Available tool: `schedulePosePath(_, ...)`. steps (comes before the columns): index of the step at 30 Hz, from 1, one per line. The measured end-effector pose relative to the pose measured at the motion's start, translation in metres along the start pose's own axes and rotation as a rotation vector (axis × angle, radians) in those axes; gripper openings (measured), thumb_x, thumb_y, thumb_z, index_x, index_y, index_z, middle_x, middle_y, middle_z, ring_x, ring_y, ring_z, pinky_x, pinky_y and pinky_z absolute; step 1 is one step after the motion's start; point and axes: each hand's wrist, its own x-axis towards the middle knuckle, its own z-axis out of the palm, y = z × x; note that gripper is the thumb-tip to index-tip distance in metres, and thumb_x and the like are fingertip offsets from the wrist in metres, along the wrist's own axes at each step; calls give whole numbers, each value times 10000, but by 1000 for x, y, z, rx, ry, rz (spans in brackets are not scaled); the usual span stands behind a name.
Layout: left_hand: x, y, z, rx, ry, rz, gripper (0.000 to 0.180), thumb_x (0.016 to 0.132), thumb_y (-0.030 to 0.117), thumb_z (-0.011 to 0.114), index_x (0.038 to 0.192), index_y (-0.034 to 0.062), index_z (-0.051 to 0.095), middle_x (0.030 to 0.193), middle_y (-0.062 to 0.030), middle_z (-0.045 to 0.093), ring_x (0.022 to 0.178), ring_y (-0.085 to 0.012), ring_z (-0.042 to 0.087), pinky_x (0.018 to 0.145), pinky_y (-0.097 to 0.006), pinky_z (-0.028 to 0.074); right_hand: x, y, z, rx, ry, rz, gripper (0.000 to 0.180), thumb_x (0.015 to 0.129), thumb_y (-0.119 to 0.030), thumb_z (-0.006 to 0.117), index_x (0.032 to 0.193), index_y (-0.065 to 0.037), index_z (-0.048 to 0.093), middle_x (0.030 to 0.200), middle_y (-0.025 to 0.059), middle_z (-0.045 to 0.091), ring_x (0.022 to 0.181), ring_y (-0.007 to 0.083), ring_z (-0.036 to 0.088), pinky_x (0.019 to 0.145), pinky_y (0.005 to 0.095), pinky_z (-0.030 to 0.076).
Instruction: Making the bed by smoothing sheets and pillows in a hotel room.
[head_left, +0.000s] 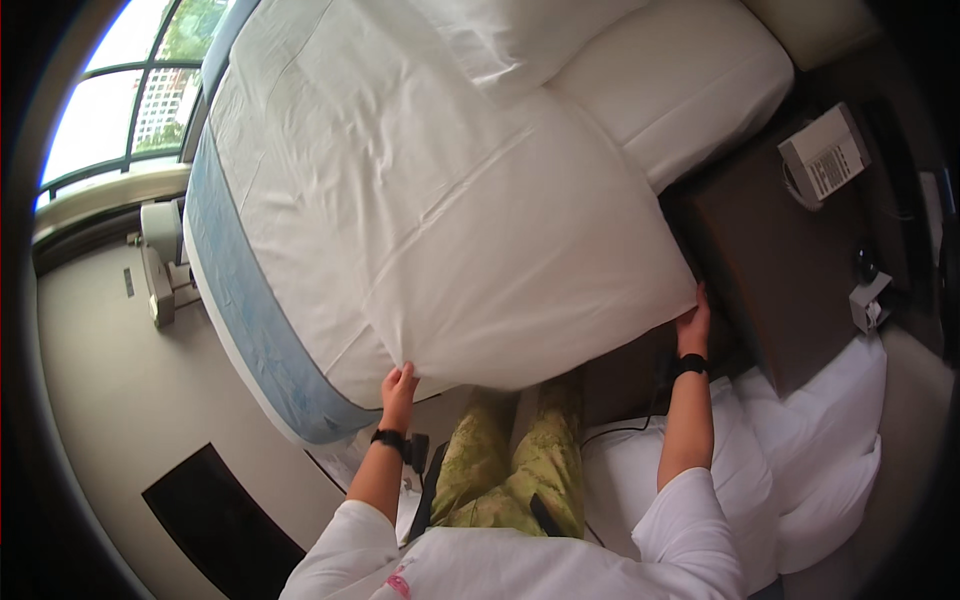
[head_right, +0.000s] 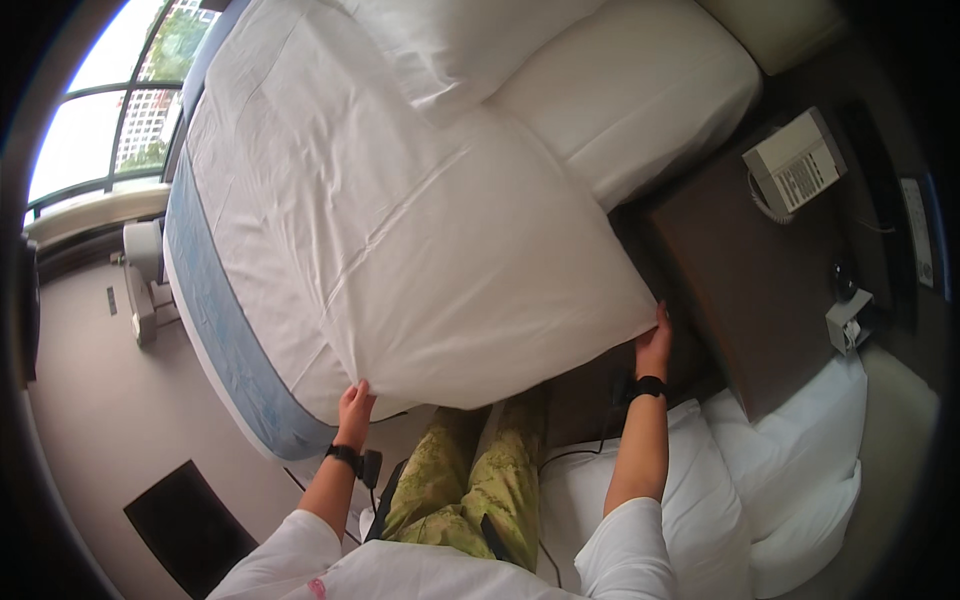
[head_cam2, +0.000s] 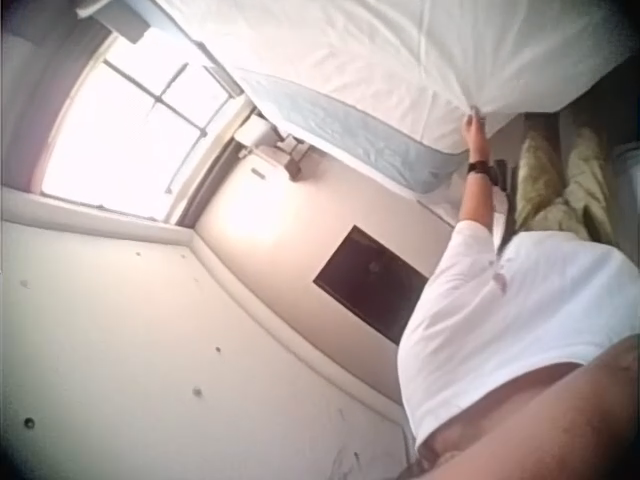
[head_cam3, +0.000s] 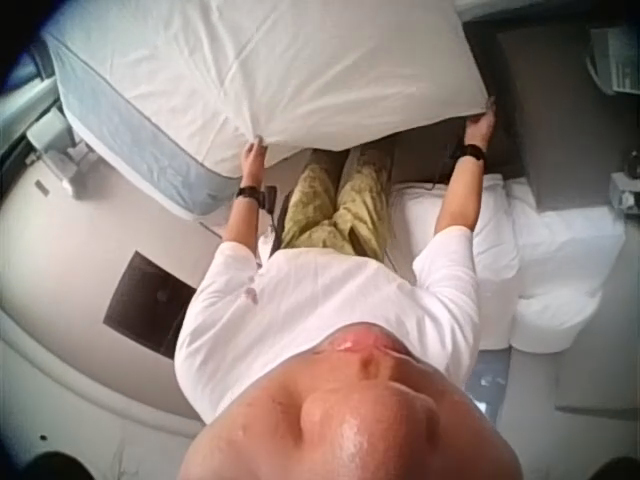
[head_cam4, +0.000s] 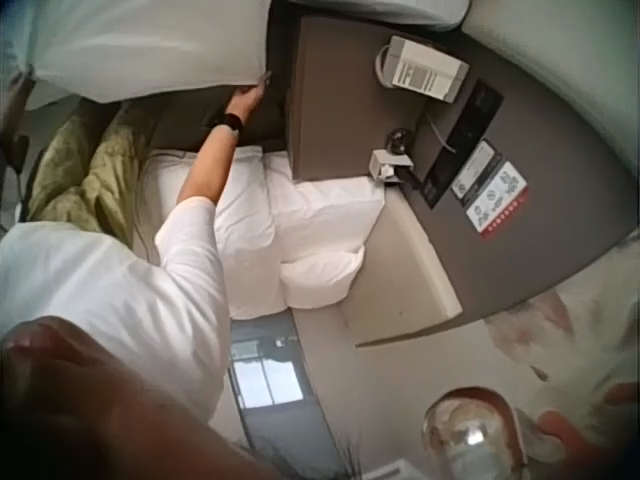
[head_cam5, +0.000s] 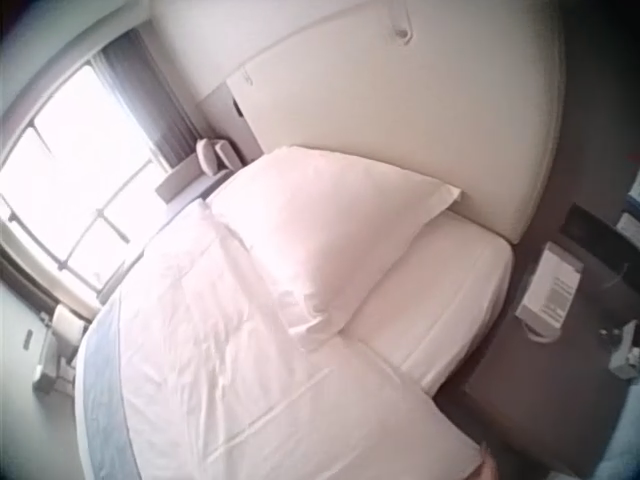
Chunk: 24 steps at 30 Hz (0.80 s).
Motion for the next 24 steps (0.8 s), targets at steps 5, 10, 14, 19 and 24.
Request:
schedulePosePath(5, 28, -38, -13, -68, 58, -79, 228, 844, 251, 578, 813, 26, 592, 752, 4, 585, 678, -73, 517, 655, -211, 419, 14, -3, 21, -34, 100, 64, 377, 823, -240, 581, 1121, -23, 503, 1105, 77, 552, 1042, 210, 492, 911, 351, 355)
schedulePosePath(10, 17, -42, 8, 248, 1, -79, 223, 793, 232, 637, 711, 30, 590, 669, 23, 560, 615, -40, 477, 570, -190, 374, 5, -24, 47, -605, 551, -475, 238, 845, -183, 520, 1021, -24, 530, 934, 65, 561, 864, 158, 528, 792, 296, 420)
schedulePosePath(14, -3, -41, -9, 121, 82, -85, 212, 787, 224, 642, 711, 32, 596, 664, 29, 560, 610, -41, 474, 563, -192, 368, -112, 30, 218, -386, -321, -316, 172, 863, -129, 479, 981, -14, 527, 842, 60, 544, 785, 155, 528, 757, 294, 437)
schedulePosePath(19, 19, -30, -6, 228, 31, -9, 183, 800, 213, 621, 762, 35, 602, 690, 36, 568, 606, -42, 480, 555, -197, 374, -182, 170, 337, -476, -1151, 344, 450, 864, -138, 467, 1287, -41, 350, 1246, 116, 443, 1153, 203, 429, 992, 342, 317)
schedulePosePath(24, 53, 29, -3, -343, 173, 58, 190, 826, 223, 586, 859, 36, 594, 668, 66, 514, 545, -34, 426, 487, -189, 332, -170, 248, 371, -433, -1235, 497, 490, 863, -149, 513, 1297, -20, 324, 1254, 94, 432, 1175, 183, 394, 988, 312, 305)
